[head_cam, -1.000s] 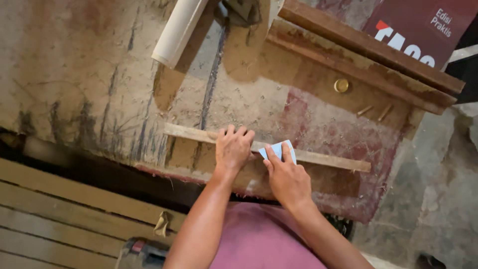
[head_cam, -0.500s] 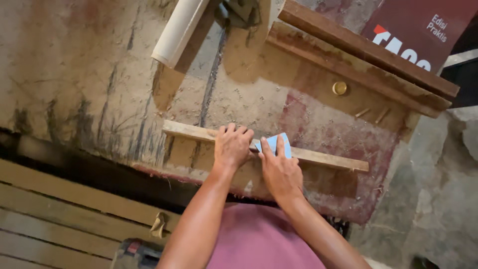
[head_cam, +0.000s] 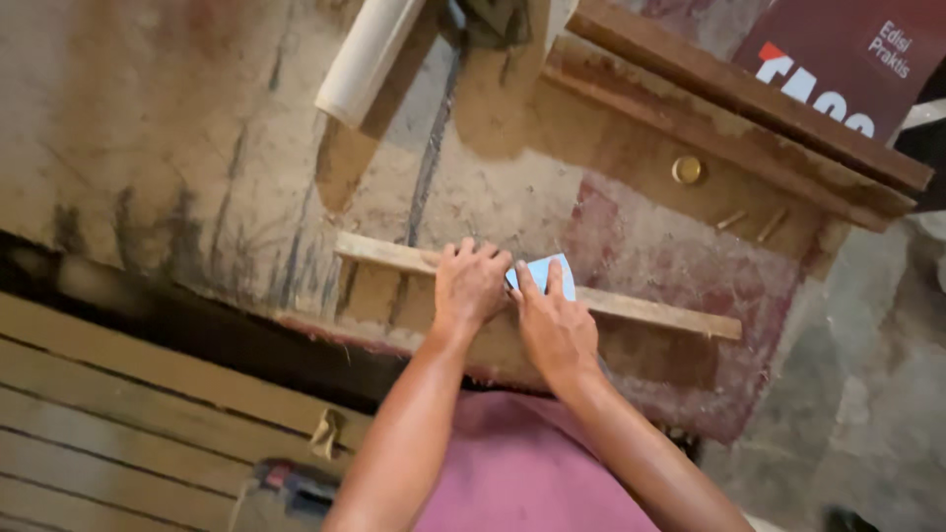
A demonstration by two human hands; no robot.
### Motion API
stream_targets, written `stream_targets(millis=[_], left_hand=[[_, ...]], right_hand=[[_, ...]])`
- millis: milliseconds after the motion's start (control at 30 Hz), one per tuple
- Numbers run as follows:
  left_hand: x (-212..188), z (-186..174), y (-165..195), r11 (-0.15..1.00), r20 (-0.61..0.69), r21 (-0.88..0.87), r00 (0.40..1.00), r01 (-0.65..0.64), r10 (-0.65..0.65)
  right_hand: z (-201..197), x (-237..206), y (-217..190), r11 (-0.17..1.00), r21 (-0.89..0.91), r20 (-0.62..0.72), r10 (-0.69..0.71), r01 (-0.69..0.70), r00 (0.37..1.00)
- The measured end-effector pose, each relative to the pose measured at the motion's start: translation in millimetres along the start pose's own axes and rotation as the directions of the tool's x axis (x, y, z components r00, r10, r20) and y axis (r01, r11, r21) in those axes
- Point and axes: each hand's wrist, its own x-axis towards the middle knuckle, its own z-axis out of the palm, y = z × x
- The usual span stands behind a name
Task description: The person sands a long thin wooden strip on a workbench, holding the strip steady with one hand while rubbing sandpaper along its surface with the other. They reposition and turn the strip to sand different sections and edges, briefly fold or refold the sandpaper, and continue sanding along the length of the wood.
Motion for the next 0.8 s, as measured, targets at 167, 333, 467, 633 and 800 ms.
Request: stream_targets(millis=[167,333,467,633,800], left_hand=[[-0.6,-3.0,-0.6,0.999,-0.015,0.044,1.000,0.015,-0.015],[-0.6,2.1,-0.3,1.000,0.000,0.024,1.000,0.001,-0.001],[-2.3,0.9,1.4,0.995,-0.001,0.101,1.000,0.013,-0.013],[-2.0,-4.5,1.4,0.998,0.007,0.056,1.000,0.011,-0.011],[-6.3,-4.4,-0.4,0.997,0.006,0.075,1.000,-0.020,0.020]], right_hand=[[-0.7,-3.9,1.5,0.996,-0.092,0.097,0.021,-0.012,0.995],[2.4,0.9,4.0,1.000,-0.006,-0.132,-0.024,0.024,0.991],[0.1,4.3,4.7,0.994,-0.102,-0.106,-0.034,0.023,0.994],[-20.2,-18.6,35.9,0.998,0.060,-0.022,0.023,-0.021,0.999],[-24.2,-4.5,100.3,0.703,0.674,-0.038,0.341,-0.228,0.939]])
